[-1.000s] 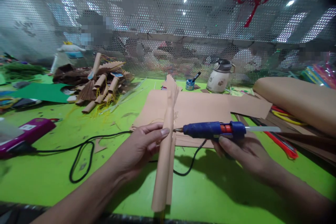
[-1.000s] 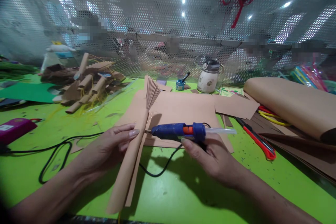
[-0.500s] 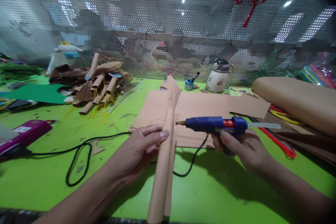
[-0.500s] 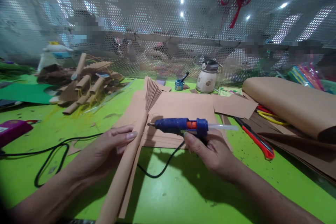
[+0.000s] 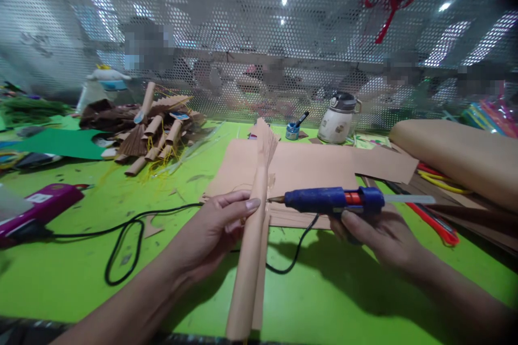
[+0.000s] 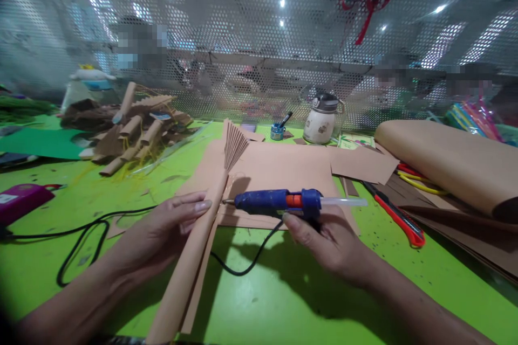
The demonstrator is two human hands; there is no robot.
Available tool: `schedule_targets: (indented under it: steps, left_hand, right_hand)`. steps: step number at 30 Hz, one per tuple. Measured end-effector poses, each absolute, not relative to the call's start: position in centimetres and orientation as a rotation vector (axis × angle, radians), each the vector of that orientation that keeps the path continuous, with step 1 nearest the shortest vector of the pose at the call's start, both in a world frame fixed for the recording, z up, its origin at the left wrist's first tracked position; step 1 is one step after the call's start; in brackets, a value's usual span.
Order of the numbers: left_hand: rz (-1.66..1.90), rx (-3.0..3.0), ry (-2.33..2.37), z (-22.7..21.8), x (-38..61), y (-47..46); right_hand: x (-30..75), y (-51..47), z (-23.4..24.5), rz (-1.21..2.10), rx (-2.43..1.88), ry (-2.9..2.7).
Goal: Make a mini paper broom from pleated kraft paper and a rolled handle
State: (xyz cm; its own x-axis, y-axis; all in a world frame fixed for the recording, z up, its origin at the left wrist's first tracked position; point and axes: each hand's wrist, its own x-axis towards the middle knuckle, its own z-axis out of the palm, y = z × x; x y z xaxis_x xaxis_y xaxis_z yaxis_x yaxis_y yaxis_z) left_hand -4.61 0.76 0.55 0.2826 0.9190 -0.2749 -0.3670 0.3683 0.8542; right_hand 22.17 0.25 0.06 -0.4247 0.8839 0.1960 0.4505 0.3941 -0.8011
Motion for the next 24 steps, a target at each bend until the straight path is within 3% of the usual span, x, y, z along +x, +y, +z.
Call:
schedule_targets:
  steps: [7, 18, 24]
  left_hand:
    - [1.002, 0.763, 0.9, 0.7, -4.4, 0.9]
    - [0.974, 0.761, 0.919, 0.4, -4.3, 0.7]
    - [0.983, 0.78, 0.911, 0.5, -4.3, 0.9]
  right_hand:
    - [22.3, -0.1, 0.1, 0.949, -1.073, -2.117]
    - [21.0, 0.2, 0.5, 0.696, -1.199, -2.011]
    - [21.4, -0.4, 0.7, 0.717, -1.177, -2.148]
